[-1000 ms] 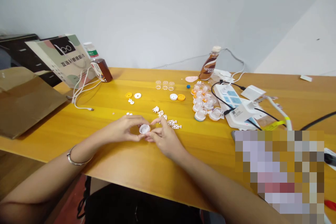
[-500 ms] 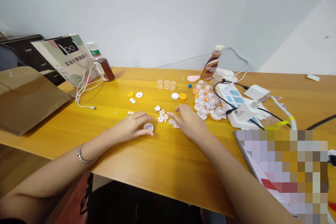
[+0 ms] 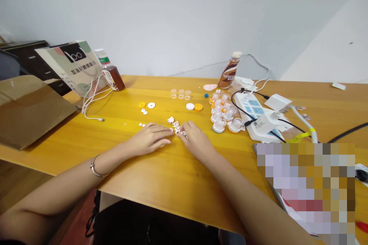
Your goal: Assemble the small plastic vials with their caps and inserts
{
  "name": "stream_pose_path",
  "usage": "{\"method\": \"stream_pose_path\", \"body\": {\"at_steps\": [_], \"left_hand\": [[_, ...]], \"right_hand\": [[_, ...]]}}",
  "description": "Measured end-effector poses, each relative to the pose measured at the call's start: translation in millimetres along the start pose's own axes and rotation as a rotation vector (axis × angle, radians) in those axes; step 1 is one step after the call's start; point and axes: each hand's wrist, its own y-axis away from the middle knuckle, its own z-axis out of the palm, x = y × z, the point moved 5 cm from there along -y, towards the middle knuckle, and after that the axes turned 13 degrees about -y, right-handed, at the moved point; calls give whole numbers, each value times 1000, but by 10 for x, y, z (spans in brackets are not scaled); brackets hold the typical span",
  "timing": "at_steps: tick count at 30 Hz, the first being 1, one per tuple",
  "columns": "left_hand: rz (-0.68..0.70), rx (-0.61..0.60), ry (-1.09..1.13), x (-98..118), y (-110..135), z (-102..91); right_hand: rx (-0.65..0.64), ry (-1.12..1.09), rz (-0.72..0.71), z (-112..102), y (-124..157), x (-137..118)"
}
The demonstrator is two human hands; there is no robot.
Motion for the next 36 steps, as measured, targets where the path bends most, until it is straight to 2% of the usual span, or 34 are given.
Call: {"method": "stream_pose_path", "body": {"at_steps": [7, 12, 15, 19, 21, 26, 32, 36], "left_hand": [[-134, 57, 86, -169, 45, -10], [-223, 149, 180, -302, 51, 24], [-250, 239, 194, -340, 62, 10], [-269, 335, 241, -352, 84, -4], [-271, 372, 272, -358, 88, -11], [-239, 406, 313, -349, 82, -54], [-141, 380, 369, -190, 82, -150], [-128, 348, 406, -141, 97, -175]], "right_hand": [[75, -159, -54, -6, -27, -65], [200, -343, -26, -92, -16, -111], [255, -577, 104, -106, -4, -93], [242, -909, 341, -17, 8, -32], [255, -1017, 412, 13, 12, -7], [329, -1060, 403, -40, 21, -15], [209, -1098, 374, 20, 46, -116], [223, -1150, 370, 90, 71, -137]]}}
